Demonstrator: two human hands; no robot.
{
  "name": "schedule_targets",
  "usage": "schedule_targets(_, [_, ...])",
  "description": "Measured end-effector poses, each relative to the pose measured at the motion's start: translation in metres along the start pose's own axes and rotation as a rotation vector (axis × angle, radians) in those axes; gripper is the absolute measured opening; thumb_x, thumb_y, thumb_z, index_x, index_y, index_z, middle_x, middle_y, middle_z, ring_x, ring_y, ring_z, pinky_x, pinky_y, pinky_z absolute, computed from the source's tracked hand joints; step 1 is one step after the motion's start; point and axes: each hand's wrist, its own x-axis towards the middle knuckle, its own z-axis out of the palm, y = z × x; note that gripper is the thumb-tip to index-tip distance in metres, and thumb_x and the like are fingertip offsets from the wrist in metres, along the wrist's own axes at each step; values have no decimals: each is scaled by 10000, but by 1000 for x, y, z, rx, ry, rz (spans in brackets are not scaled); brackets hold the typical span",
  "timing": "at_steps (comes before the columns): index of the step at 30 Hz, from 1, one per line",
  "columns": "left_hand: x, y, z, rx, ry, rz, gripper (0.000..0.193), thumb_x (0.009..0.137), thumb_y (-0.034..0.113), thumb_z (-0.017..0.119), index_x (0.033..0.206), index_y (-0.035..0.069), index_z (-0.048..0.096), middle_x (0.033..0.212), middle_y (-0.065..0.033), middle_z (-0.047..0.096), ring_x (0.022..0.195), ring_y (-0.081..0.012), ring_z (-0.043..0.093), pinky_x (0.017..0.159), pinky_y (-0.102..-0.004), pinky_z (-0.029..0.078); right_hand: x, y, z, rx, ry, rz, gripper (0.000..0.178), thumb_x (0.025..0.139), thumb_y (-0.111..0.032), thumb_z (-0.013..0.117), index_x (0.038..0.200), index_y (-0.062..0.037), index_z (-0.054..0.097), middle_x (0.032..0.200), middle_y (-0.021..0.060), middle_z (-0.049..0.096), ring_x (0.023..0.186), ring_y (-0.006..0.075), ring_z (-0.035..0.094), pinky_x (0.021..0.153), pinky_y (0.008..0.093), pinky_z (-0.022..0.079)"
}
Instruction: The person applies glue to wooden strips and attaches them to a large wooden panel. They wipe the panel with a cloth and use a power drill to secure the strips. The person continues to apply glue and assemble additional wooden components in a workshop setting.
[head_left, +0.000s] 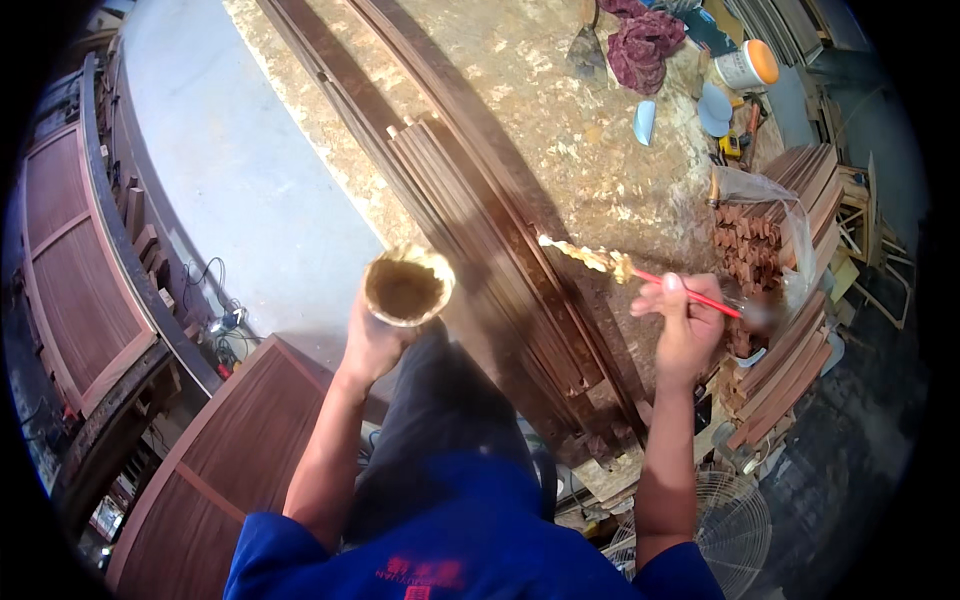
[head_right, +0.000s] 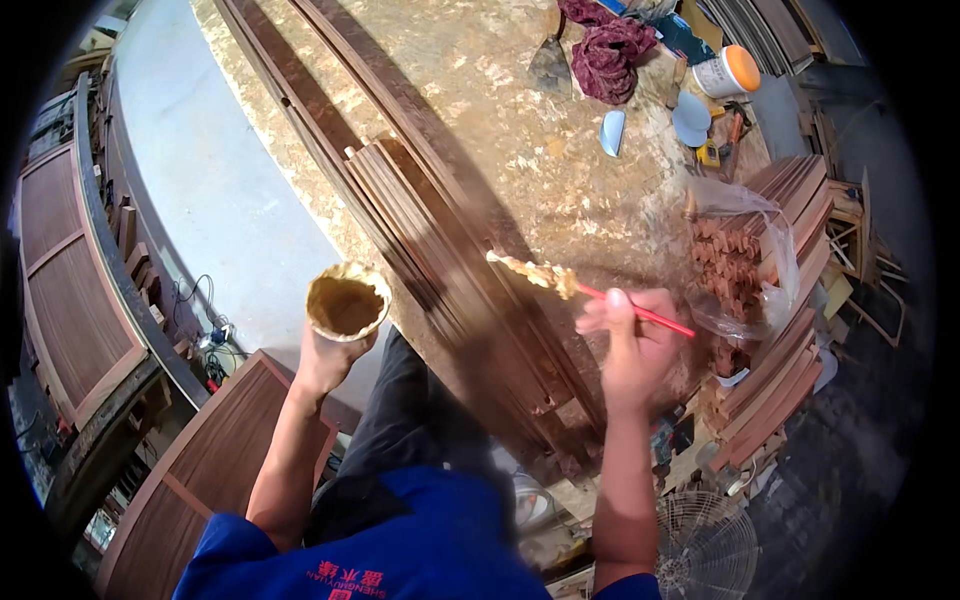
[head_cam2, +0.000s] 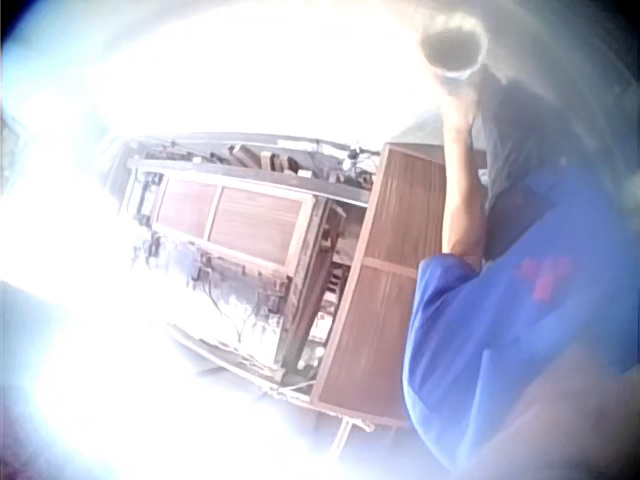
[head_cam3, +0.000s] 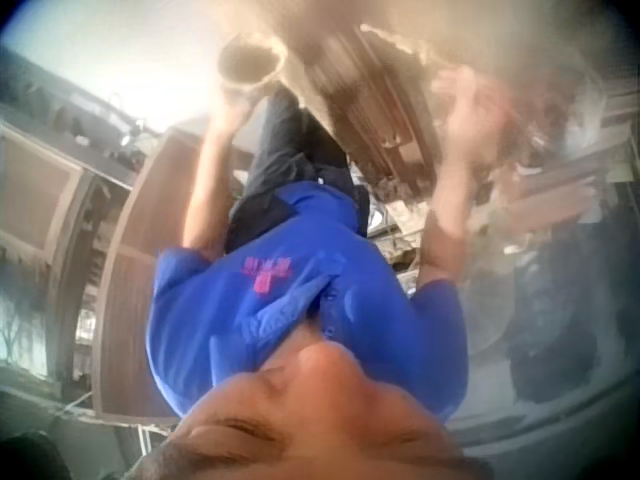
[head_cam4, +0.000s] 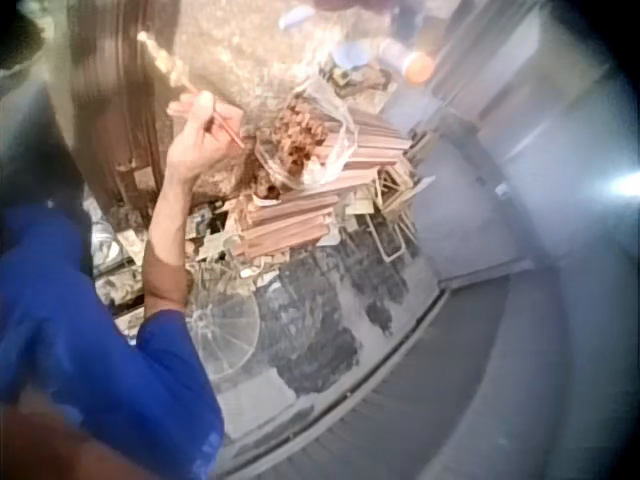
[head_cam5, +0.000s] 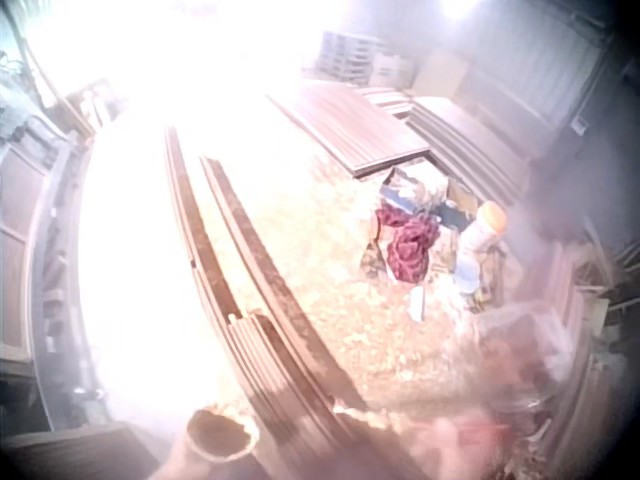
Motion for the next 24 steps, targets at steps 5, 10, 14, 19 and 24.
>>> schedule_targets(5, [-15, -14, -11, 118, 24, -103, 645, 735, 43, 886, 1279, 18, 541, 1173, -96, 650, 1090, -178, 631, 970, -332, 506, 1, 28, 22, -104, -71, -61, 108, 1024, -56, 605, 937, -11, 559, 798, 115, 699, 640, 133, 675, 607, 266, 571])
schedule_targets(10, [-18, -20, -8, 133, 13, -63, 583, 744, -36, 827, 1273, 12, 586, 1160, -78, 689, 1080, -180, 651, 970, -341, 523, 0, 44, 42, -192, -111, -82, 76, 994, -33, 642, 934, 3, 612, 826, 117, 700, 687, 140, 679, 616, 277, 546])
schedule_targets(14, [-17, -18, -4, 95, -15, -75, 672, 734, 9, 867, 1315, 21, 530, 1184, -95, 663, 1110, -190, 634, 985, -345, 508, 6, 38, 57, -507, -293, -312, 69, 938, 5, 677, 1006, 13, 675, 880, 154, 693, 767, 284, 685, 672, 363, 529])
schedule_targets(19, [-19, -21, 0, 46, -48, -89, 691, 736, -6, 856, 1333, 16, 508, 1211, -100, 652, 1133, -189, 625, 1004, -345, 496, 9, 29, 66, -566, -308, -239, 26, 942, -17, 680, 954, -9, 659, 837, 162, 664, 731, 328, 651, 661, 398, 509])
schedule_targets(24, [-22, -32, 0, -34, -87, -57, 639, 753, -61, 804, 1322, 7, 522, 1233, -95, 640, 1149, -191, 621, 1030, -351, 490, 19, 35, 78, -519, -293, -280, 88, 949, -43, 686, 888, -15, 628, 746, 145, 608, 654, 306, 604, 613, 397, 475])
